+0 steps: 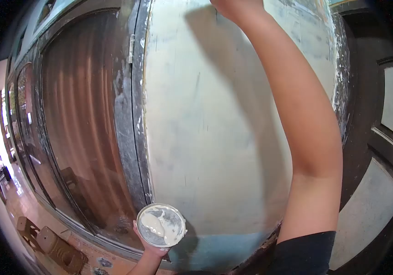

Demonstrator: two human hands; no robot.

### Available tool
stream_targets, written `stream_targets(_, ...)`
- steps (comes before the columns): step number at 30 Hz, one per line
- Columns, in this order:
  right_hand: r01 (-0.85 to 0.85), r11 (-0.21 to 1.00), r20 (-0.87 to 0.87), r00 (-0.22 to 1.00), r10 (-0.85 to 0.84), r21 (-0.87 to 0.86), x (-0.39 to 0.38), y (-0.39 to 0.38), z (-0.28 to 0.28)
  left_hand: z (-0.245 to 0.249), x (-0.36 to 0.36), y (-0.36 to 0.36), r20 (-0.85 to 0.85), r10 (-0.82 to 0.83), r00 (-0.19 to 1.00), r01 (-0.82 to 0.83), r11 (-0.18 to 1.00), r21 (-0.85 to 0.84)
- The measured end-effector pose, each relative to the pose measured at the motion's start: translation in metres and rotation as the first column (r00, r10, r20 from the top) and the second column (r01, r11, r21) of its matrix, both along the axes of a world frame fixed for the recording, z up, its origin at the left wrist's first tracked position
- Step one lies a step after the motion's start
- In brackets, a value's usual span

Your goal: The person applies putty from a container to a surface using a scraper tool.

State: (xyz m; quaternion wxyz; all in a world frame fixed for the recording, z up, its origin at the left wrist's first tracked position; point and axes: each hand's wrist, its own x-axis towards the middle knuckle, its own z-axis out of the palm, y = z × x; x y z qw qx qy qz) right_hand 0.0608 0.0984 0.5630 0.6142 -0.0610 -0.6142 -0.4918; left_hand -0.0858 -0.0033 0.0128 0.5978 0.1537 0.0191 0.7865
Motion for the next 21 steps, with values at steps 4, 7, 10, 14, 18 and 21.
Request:
stream_targets(4,0.23,0.973,0.005,0.973,-0.23,0.0,-0.042,0.001,0.041,0.006,-0.018,0.001,-0.031,0.024,0.999,-0.025,0.999,-0.033)
stream_targets(7,0.397,0.917,-0.002,0.918,-0.397,0.045,-0.078,0.01,0.053,0.001,-0.028,0.002,0.031,0.012,0.999,-0.011,0.999,-0.04)
stream_targets(10,0.428,0.903,0.018,0.903,-0.429,0.035,-0.093,0.021,0.034,-0.005,-0.042,0.001,0.016,0.002,1.0,-0.001,0.999,-0.049)
stream_targets(14,0.447,0.89,0.115,0.883,-0.455,0.093,-0.08,0.017,-0.004,-0.013,-0.057,-0.008,0.014,0.042,0.999,-0.04,0.992,-0.117)
stream_targets(18,0.32,0.936,0.011,0.946,-0.325,0.143,-0.077,0.013,0.037,-0.003,-0.068,-0.019,-0.035,-0.01,0.999,0.008,0.998,-0.068)
stream_targets(21,0.388,0.917,-0.078,0.921,-0.381,0.094,-0.094,0.023,0.065,-0.007,-0.07,-0.015,-0.042,0.02,0.999,-0.023,0.997,-0.077)
